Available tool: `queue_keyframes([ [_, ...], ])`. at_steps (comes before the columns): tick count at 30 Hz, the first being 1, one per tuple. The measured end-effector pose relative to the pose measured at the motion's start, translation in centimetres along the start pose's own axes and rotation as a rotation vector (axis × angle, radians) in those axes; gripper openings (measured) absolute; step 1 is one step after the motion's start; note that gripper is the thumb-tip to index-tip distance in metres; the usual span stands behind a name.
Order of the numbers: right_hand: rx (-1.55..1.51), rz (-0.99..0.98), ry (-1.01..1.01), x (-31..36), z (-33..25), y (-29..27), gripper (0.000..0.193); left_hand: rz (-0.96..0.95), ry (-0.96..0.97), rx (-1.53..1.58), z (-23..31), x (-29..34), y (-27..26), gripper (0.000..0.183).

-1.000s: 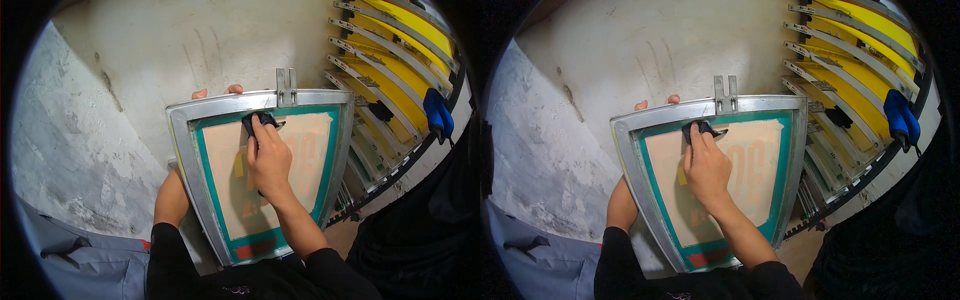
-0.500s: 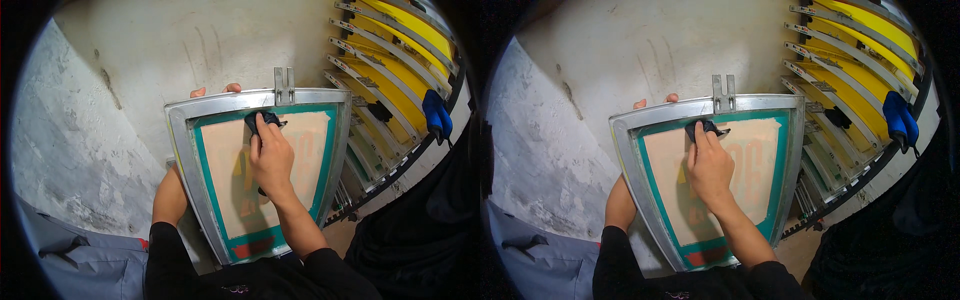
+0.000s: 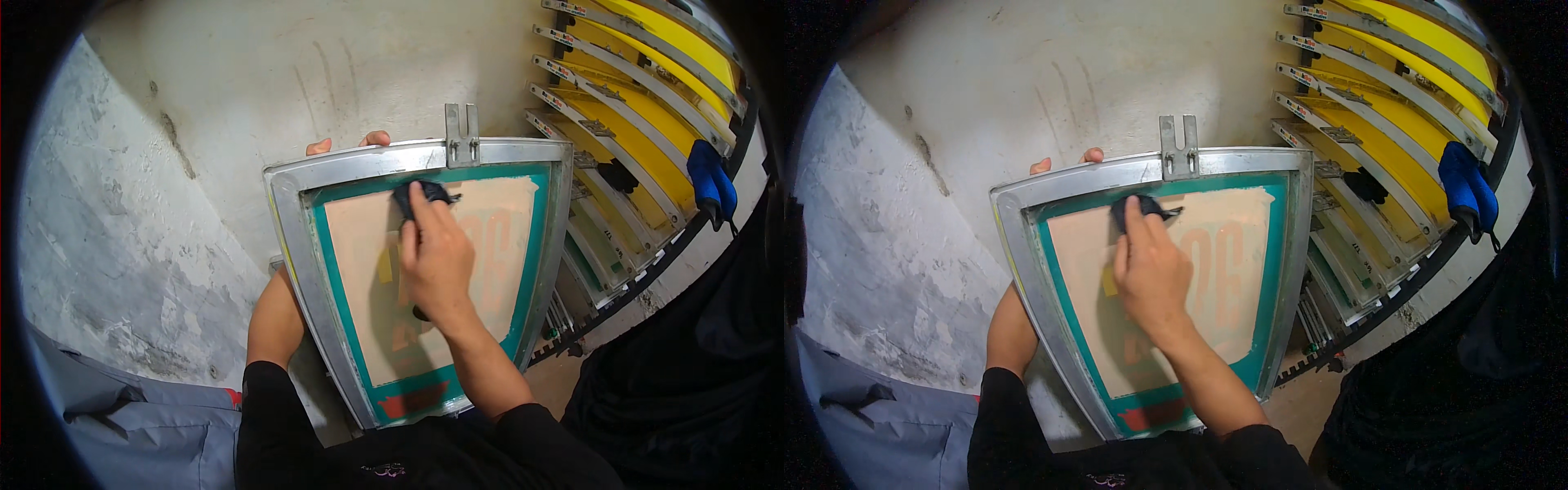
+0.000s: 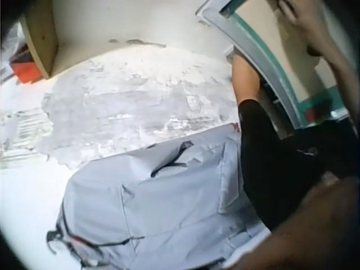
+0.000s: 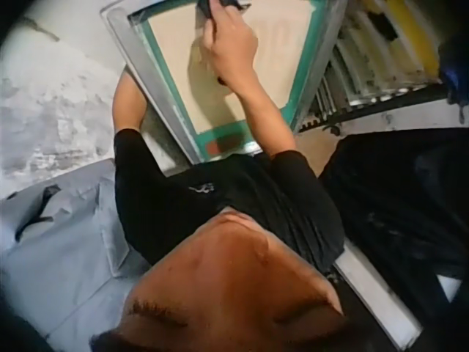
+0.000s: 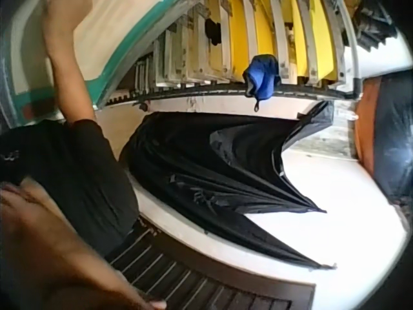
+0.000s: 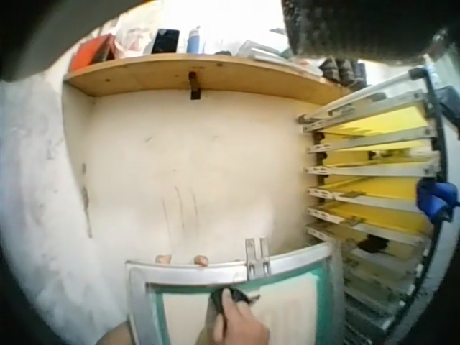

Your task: Select a screen from the storage rack and wipe its surface clean with a cloth.

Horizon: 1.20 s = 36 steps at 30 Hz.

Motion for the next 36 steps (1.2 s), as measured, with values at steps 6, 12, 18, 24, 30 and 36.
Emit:
queue_keyframes([
  [6,0.027,0.015,0.037,-0.8,1.3,-0.1,0.048,-0.048,-0.028,-0.047,-0.2,0.1,0.4,0.062],
  [12,-0.017,-0.112,0.003,1.1,-2.0,2.0,0.049,-0.048,-0.044,-0.022,-0.5,0.1,0.5,0.06],
  [18,-0.037,-0.038,0.021,0.4,-0.8,0.5,0.049,-0.041,-0.031,-0.005,0.2,0.7,0.6,0.062],
  [24,0.0,-0.036,0.091,0.4,-0.1,0.9,0.049,-0.052,-0.026,-0.026,0.6,0.6,0.0,0.064],
  [30,0.036,-0.097,0.037,1.1,-2.2,2.5,0.051,-0.081,-0.061,0.028,0.5,0.4,-0.4,0.065],
  [36,-0.034,-0.059,0.017,0.7,-1.5,1.4,0.049,-0.083,-0.05,0.008,0.6,0.3,-0.4,0.065],
])
Point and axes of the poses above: each hand's wrist, its own x-axis away from the middle knuckle, its own y-axis out of the palm, z = x × y, the point moved 9 cm from there along -x, towards the middle knuckle, and after that the axes turned 11 degrees about y, right-handed, at the moved point
